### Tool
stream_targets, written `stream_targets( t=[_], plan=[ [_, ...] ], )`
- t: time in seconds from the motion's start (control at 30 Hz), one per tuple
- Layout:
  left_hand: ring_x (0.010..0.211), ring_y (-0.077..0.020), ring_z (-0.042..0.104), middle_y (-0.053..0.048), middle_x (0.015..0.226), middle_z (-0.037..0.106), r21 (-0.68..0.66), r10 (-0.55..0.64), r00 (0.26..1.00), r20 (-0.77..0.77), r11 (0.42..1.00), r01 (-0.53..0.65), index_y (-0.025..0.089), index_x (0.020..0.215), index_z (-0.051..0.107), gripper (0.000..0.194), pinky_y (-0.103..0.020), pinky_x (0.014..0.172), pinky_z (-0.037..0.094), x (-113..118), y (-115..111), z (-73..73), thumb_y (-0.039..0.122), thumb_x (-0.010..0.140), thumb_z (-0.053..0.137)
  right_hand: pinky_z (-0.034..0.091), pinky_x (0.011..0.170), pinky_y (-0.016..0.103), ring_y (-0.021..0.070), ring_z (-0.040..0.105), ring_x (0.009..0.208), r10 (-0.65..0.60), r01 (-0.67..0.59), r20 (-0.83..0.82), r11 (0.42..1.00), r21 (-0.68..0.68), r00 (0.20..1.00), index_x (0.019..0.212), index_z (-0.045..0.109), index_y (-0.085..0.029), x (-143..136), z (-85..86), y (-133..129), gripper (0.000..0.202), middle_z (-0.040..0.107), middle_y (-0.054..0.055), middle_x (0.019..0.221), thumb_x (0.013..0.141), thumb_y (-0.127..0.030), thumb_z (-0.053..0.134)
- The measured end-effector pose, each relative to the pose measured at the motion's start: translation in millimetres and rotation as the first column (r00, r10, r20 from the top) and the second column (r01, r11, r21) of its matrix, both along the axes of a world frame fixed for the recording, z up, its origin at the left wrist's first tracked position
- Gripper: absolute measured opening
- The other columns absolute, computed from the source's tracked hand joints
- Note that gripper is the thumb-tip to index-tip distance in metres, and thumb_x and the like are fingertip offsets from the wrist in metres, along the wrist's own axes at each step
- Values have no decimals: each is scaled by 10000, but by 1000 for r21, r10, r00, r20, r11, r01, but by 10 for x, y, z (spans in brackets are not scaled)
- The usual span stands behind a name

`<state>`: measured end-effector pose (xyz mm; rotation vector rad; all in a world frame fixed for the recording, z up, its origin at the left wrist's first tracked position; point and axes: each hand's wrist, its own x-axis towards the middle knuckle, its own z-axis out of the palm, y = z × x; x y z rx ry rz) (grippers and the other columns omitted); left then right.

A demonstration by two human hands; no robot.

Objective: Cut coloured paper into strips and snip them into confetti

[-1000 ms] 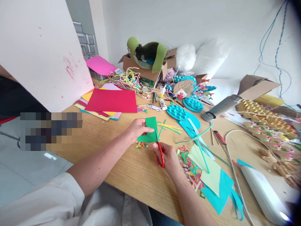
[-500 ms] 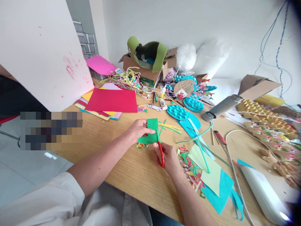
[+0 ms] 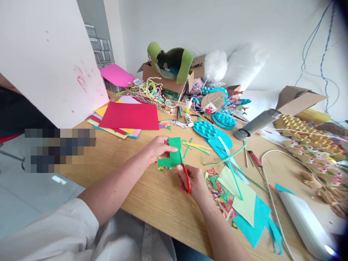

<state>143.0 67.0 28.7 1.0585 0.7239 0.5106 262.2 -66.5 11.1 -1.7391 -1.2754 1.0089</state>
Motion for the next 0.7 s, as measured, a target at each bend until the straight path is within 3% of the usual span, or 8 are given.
stream_targets(
  t=[0.7],
  plan=[
    [575,-148,627,-41,698,673,2,10,1000,11,1000,-10,117,803,622,290,-276,566,505,62,-31,-90,118,536,734,296,341,183,96,450,303,-10,10,-34,1000,9,999,546,431,-184,-19,-22,2,516,490,-16,363,814,-623,476]
  ],
)
